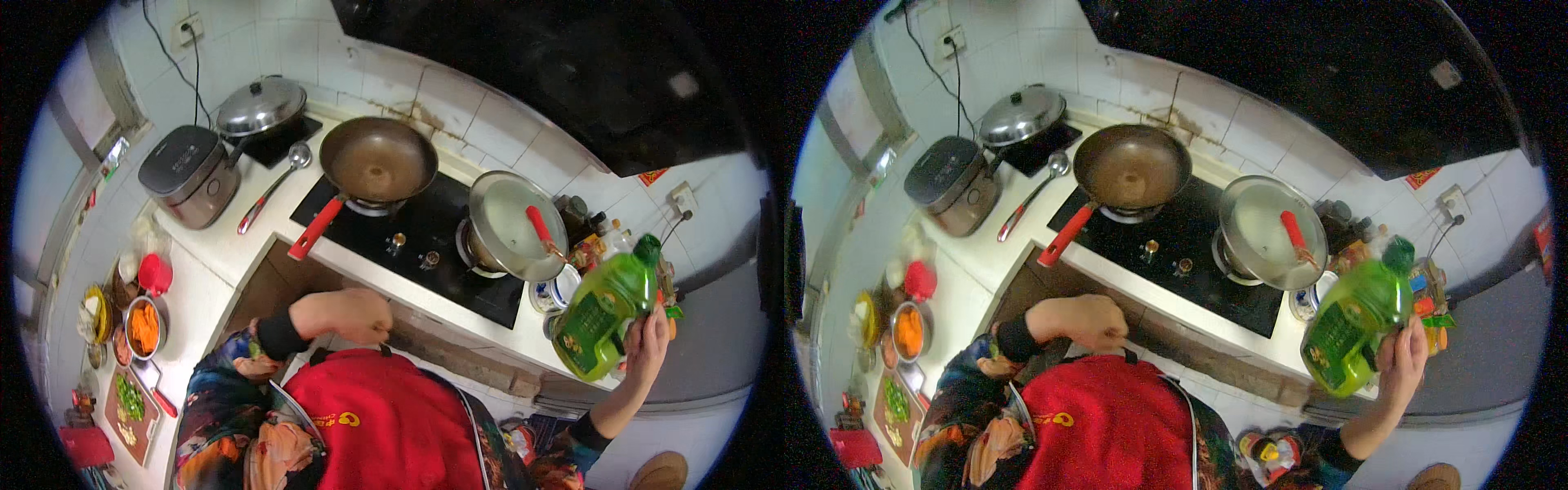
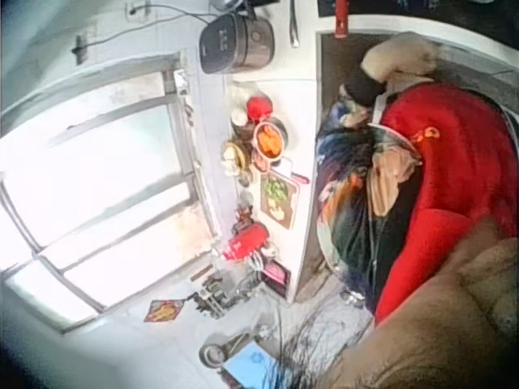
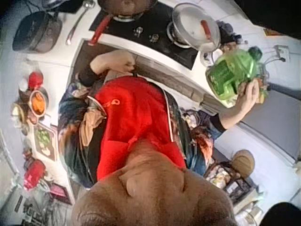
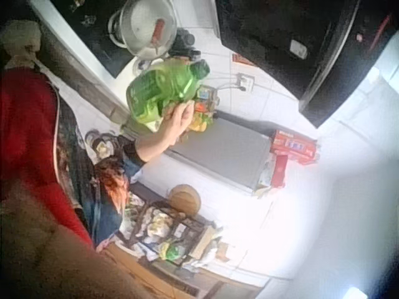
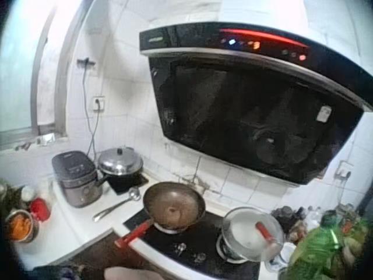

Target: The person stirs a pot on the stove, then moves to the sink to rinse a pan and wash hands. They return to the stove, wipe the pan, and pour oil into it. The person also handles a cloth and a bottle of oil.

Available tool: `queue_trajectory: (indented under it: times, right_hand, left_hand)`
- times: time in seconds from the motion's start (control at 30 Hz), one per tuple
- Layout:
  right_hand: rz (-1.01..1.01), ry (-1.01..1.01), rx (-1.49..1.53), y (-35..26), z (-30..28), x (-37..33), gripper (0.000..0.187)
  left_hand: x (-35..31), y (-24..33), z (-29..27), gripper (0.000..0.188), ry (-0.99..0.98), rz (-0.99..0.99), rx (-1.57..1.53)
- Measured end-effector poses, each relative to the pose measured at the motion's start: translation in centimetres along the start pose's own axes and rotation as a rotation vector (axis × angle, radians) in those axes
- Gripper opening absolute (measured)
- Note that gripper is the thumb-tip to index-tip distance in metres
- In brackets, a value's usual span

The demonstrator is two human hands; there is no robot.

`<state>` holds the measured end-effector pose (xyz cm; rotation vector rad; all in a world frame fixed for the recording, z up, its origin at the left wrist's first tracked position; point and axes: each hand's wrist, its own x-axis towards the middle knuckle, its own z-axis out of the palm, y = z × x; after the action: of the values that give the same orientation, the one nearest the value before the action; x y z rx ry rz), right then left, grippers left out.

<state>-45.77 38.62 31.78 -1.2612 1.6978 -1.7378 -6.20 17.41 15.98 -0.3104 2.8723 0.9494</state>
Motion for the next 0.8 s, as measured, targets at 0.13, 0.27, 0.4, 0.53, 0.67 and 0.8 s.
queue_trajectory:
  times: [0.13,0.27,0.4,0.53,0.67,0.8]
  right_hand:
    - [0.026,-0.322,-0.100,-2.6,8.0,5.6,0.019]
    - [0.085,-0.488,-0.249,-4.5,14.1,9.5,0.022]
    - [0.121,-0.577,-0.422,-5.5,19.5,12.6,0.025]
    - [0.120,-0.721,-0.536,-5.1,24.7,15.5,0.028]
    - [0.156,-0.768,-0.603,-4.2,28.2,17.8,0.030]
    - [0.137,-0.750,-0.692,-2.1,30.6,19.7,0.030]
  left_hand:
    - [-8.6,-5.0,3.9,0.024,0.252,-0.501,0.098]
    - [-13.5,-12.5,11.6,0.024,0.219,-0.793,-0.087]
    - [-17.1,-15.5,19.2,0.027,0.181,-1.082,-0.455]
    - [-19.8,-17.2,27.3,0.029,0.332,-1.261,-0.910]
    - [-22.2,-19.7,36.8,0.031,0.356,-1.433,-1.120]
    - [-24.1,-19.5,39.8,0.025,0.301,-1.549,-1.181]
